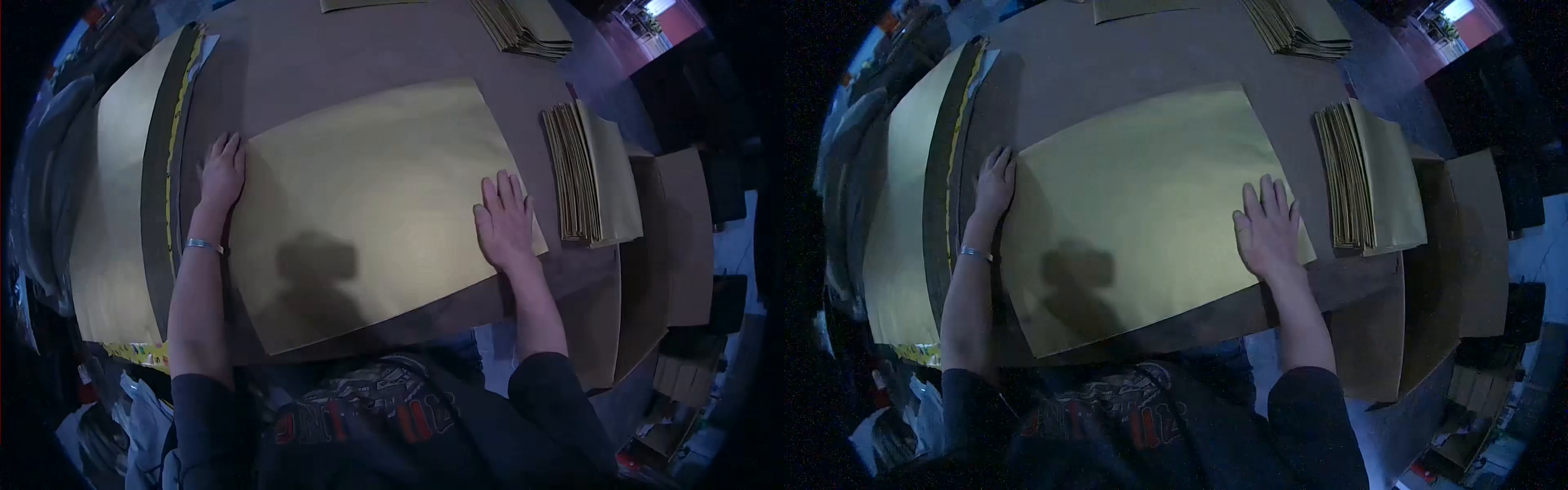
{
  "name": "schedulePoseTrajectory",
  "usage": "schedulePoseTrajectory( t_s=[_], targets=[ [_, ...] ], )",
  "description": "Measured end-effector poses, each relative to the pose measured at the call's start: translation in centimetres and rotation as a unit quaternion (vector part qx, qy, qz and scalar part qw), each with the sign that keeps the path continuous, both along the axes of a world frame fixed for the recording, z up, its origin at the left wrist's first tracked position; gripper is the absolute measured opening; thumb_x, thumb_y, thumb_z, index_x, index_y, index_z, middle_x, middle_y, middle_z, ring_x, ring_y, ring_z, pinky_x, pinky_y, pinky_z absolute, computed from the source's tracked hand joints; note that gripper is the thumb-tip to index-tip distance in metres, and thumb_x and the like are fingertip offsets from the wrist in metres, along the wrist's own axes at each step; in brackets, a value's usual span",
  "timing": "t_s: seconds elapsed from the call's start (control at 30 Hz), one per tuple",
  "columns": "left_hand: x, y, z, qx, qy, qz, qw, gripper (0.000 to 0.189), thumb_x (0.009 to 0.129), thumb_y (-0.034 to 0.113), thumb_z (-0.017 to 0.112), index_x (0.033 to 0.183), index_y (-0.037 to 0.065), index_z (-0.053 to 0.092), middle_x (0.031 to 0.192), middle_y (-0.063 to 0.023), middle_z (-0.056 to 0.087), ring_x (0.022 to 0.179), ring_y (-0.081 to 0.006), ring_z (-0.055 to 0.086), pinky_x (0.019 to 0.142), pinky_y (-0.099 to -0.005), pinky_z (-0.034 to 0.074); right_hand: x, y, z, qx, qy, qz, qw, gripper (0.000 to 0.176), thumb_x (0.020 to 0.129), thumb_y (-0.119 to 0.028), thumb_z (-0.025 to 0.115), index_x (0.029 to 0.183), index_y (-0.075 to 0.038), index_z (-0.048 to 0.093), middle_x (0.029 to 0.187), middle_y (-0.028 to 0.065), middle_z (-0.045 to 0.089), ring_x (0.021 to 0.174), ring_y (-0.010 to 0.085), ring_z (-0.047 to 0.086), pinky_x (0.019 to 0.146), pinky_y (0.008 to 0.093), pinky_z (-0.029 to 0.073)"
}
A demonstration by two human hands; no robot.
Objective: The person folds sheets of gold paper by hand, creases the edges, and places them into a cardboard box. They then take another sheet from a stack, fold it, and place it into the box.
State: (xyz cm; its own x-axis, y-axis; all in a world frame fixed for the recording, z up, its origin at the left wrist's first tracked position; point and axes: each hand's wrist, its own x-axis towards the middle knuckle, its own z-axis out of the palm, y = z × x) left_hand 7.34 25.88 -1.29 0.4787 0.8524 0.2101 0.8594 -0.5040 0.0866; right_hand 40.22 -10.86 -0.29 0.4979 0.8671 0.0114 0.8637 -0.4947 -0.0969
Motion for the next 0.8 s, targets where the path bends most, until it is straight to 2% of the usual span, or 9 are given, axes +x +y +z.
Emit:
schedulePoseTrajectory(
  t_s=[0.07, 0.27, 0.33, 0.37, 0.4, 0.47, 0.5, 0.67, 0.8],
  targets=[
    [2.2, 0.0, 0.6, -0.014, -0.012, -0.027, 0.999, 0.038, 0.097, 0.035, 0.051, 0.127, 0.013, 0.060, 0.136, -0.0119, 0.053, 0.128, -0.0330, 0.047, 0.105, -0.0486, 0.040, 2.9, -1.6, -0.2, 0.001, -0.008, -0.072, 0.997, 0.055, 0.101, -0.039, 0.037, 0.148, -0.011, 0.036, 0.157, 0.0182, 0.023, 0.147, 0.0359, 0.016, 0.117, 0.0591, 0.013],
    [12.4, -1.6, 3.8, -0.065, -0.007, -0.100, 0.993, 0.042, 0.088, 0.039, 0.063, 0.116, 0.008, 0.066, 0.121, -0.0118, 0.062, 0.113, -0.0319, 0.058, 0.092, -0.0419, 0.049, 3.2, -1.9, 0.3, -0.016, -0.026, -0.085, 0.996, 0.055, 0.100, -0.038, 0.038, 0.148, -0.011, 0.036, 0.158, 0.0164, 0.024, 0.148, 0.0352, 0.016, 0.117, 0.0564, 0.013],
    [15.1, -1.3, 4.4, -0.178, -0.024, -0.113, 0.977, 0.049, 0.081, 0.043, 0.069, 0.114, 0.006, 0.066, 0.112, -0.0136, 0.066, 0.104, -0.0320, 0.063, 0.089, -0.0412, 0.050, 3.1, -1.9, 0.3, -0.001, -0.012, -0.090, 0.996, 0.056, 0.100, -0.039, 0.039, 0.147, -0.010, 0.038, 0.158, 0.0167, 0.024, 0.147, 0.0357, 0.017, 0.117, 0.0568, 0.013],
    [15.6, -1.4, 3.7, -0.145, -0.085, -0.135, 0.976, 0.047, 0.078, 0.041, 0.071, 0.107, 0.005, 0.069, 0.099, -0.0153, 0.070, 0.096, -0.0321, 0.067, 0.084, -0.0412, 0.052, 3.1, -1.9, 0.4, -0.001, -0.008, -0.093, 0.996, 0.056, 0.099, -0.039, 0.040, 0.147, -0.010, 0.039, 0.158, 0.0168, 0.024, 0.147, 0.0358, 0.017, 0.117, 0.0570, 0.013],
    [16.2, -1.5, 4.3, -0.140, -0.085, -0.140, 0.976, 0.047, 0.078, 0.041, 0.071, 0.107, 0.005, 0.069, 0.099, -0.0153, 0.070, 0.096, -0.0321, 0.067, 0.084, -0.0412, 0.052, 3.2, -2.1, 0.0, 0.023, -0.002, -0.089, 0.996, 0.056, 0.099, -0.040, 0.042, 0.146, -0.010, 0.040, 0.157, 0.0170, 0.024, 0.147, 0.0359, 0.017, 0.117, 0.0573, 0.013],
    [17.4, -2.3, 6.5, -0.300, -0.058, -0.139, 0.942, 0.039, 0.078, 0.036, 0.070, 0.101, 0.004, 0.071, 0.088, -0.0152, 0.071, 0.089, -0.0321, 0.068, 0.079, -0.0402, 0.053, 3.3, -2.1, 0.3, 0.026, 0.007, -0.093, 0.995, 0.057, 0.099, -0.040, 0.042, 0.146, -0.009, 0.040, 0.157, 0.0170, 0.025, 0.147, 0.0357, 0.017, 0.117, 0.0572, 0.012],
    [17.4, -3.5, 7.0, -0.270, -0.095, -0.172, 0.942, 0.036, 0.078, 0.032, 0.070, 0.096, 0.002, 0.071, 0.078, -0.0161, 0.069, 0.078, -0.0293, 0.068, 0.073, -0.0396, 0.053, 3.2, -2.1, 0.4, 0.025, 0.017, -0.094, 0.995, 0.057, 0.098, -0.041, 0.043, 0.145, -0.009, 0.041, 0.157, 0.0171, 0.025, 0.147, 0.0354, 0.017, 0.117, 0.0571, 0.012],
    [17.5, -2.8, 8.0, -0.305, -0.029, -0.209, 0.929, 0.032, 0.081, 0.027, 0.070, 0.096, -0.001, 0.068, 0.079, -0.0182, 0.066, 0.071, -0.0267, 0.064, 0.070, -0.0409, 0.050, 4.4, -1.3, 1.3, 0.102, 0.037, -0.078, 0.991, 0.055, 0.097, -0.037, 0.050, 0.139, -0.002, 0.046, 0.148, 0.0189, 0.040, 0.142, 0.0373, 0.030, 0.116, 0.0538, 0.020],
    [14.1, 0.6, 7.9, -0.309, -0.175, -0.183, 0.917, 0.029, 0.086, 0.025, 0.069, 0.096, -0.002, 0.069, 0.079, -0.0155, 0.068, 0.073, -0.0212, 0.064, 0.070, -0.0378, 0.051, 4.5, -0.4, -0.2, 0.258, 0.040, -0.061, 0.964, 0.052, 0.095, -0.030, 0.056, 0.137, -0.001, 0.047, 0.141, 0.0215, 0.046, 0.137, 0.0393, 0.035, 0.113, 0.0491, 0.028]
  ],
)
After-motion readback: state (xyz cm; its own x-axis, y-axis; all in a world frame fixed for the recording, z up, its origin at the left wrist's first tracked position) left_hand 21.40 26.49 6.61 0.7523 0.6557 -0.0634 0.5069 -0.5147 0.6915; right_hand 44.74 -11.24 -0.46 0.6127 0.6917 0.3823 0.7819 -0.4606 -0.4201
